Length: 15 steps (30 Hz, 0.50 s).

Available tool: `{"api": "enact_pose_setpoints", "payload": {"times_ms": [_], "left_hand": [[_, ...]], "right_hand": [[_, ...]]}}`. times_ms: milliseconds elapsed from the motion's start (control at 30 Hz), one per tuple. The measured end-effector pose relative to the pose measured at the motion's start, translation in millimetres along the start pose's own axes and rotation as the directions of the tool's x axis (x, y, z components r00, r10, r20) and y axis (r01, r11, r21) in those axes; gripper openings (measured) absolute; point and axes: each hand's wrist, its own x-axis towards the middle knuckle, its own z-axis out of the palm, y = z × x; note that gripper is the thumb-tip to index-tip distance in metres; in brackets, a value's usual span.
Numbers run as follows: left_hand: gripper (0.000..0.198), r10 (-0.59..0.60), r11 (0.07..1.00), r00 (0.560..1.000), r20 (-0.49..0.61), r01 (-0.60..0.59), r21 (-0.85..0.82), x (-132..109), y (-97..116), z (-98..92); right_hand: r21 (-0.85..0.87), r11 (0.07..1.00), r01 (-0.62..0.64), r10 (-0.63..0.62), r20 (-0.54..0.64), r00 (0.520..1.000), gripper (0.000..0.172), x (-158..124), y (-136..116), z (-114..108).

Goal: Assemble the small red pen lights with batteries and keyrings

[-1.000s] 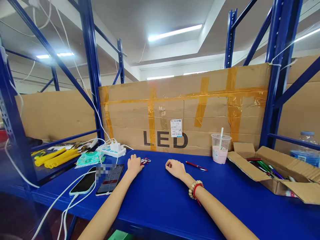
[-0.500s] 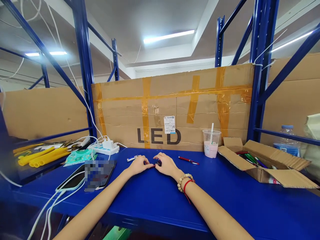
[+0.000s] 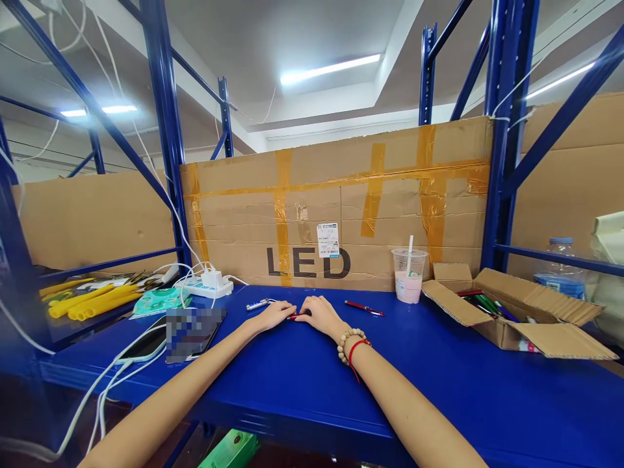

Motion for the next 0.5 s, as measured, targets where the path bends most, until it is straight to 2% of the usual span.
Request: {"api": "enact_pose_setpoints", "payload": {"times_ms": [100, 167, 367, 500], "left_hand": [[0.052, -0.057, 0.996, 0.992, 0.116, 0.047, 0.08, 11.9, 9.2, -5.7], [0.049, -0.09, 0.988, 0.985, 0.146, 0.07, 0.135, 21.1, 15.1, -5.7], [0.052, -0.163, 0.968, 0.979, 0.123, 0.134, 0.214, 39.9, 20.0, 7.2], [0.052, -0.241, 0.95, 0.968, 0.076, 0.219, 0.224, 44.5, 20.8, 14.4]], "right_hand": [[0.005, 0.994, -0.108, 0.108, -0.015, 0.994, 0.024, -0.7, 9.4, -1.1], [0.021, 0.988, -0.156, 0.156, -0.021, 0.988, 0.023, -1.8, 16.1, -1.6], [-0.035, 0.969, -0.245, 0.243, -0.054, 0.969, 0.029, -3.3, 25.9, 2.3], [-0.182, 0.942, -0.283, 0.28, -0.04, 0.959, 0.033, -1.2, 25.4, 7.6]]}}
